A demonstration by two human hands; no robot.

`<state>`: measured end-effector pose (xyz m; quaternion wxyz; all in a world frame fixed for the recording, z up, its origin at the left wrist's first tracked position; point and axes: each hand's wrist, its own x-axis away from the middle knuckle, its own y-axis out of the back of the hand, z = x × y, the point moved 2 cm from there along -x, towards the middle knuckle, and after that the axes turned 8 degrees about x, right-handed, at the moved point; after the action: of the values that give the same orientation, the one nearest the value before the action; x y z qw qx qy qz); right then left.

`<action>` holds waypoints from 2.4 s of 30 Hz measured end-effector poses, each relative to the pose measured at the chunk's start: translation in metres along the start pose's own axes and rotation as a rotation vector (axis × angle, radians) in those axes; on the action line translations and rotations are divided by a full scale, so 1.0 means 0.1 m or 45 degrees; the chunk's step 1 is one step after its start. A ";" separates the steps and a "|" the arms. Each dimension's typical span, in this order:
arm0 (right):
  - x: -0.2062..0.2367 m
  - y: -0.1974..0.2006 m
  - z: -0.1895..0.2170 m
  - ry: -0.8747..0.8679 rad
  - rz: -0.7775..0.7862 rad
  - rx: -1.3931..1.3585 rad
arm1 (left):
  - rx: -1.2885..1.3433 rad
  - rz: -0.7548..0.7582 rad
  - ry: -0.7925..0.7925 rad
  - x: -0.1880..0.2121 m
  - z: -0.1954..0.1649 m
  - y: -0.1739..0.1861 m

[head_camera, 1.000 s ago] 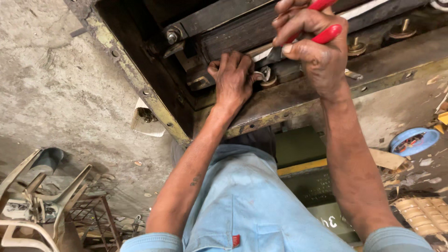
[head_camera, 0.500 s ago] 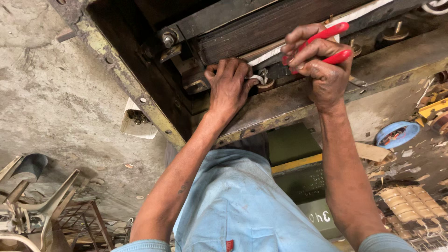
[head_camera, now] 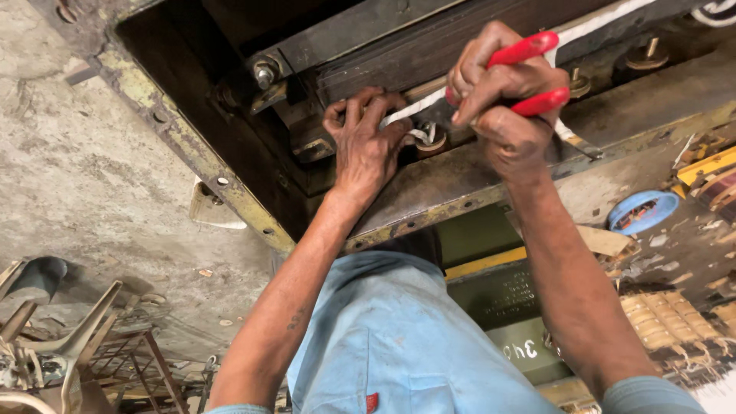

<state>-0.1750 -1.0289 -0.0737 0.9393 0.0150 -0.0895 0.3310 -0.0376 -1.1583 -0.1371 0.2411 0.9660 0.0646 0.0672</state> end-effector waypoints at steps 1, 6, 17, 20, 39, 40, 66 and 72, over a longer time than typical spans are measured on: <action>0.00 -0.02 -0.03 -0.022 0.028 0.075 | 0.002 0.009 0.021 0.02 -0.01 -0.01; -0.08 -0.07 -0.17 0.008 0.166 0.202 | -0.017 0.011 0.085 0.06 -0.02 -0.05; -0.22 -0.11 -0.09 0.006 0.128 0.075 | 0.052 0.030 0.083 0.04 -0.03 -0.01; -0.23 -0.14 -0.12 -0.079 0.209 0.254 | 0.052 0.074 0.084 0.08 -0.05 0.00; -0.22 -0.20 -0.26 0.075 0.194 0.499 | 0.104 0.035 0.043 0.02 -0.01 -0.06; -0.24 -0.23 -0.25 0.100 0.234 0.464 | 0.085 0.023 0.050 0.01 -0.01 -0.07; -0.43 -0.30 -0.06 0.078 0.296 0.416 | 0.200 0.027 0.104 -0.07 -0.04 0.05; -0.46 -0.33 0.36 -0.059 0.232 0.314 | 0.237 -0.003 0.248 0.15 -0.01 0.40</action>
<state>-0.1948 -1.0864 -0.0453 0.8940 0.1297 -0.0708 0.4230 -0.0189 -1.1904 -0.1160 0.1433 0.9730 0.0949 0.1542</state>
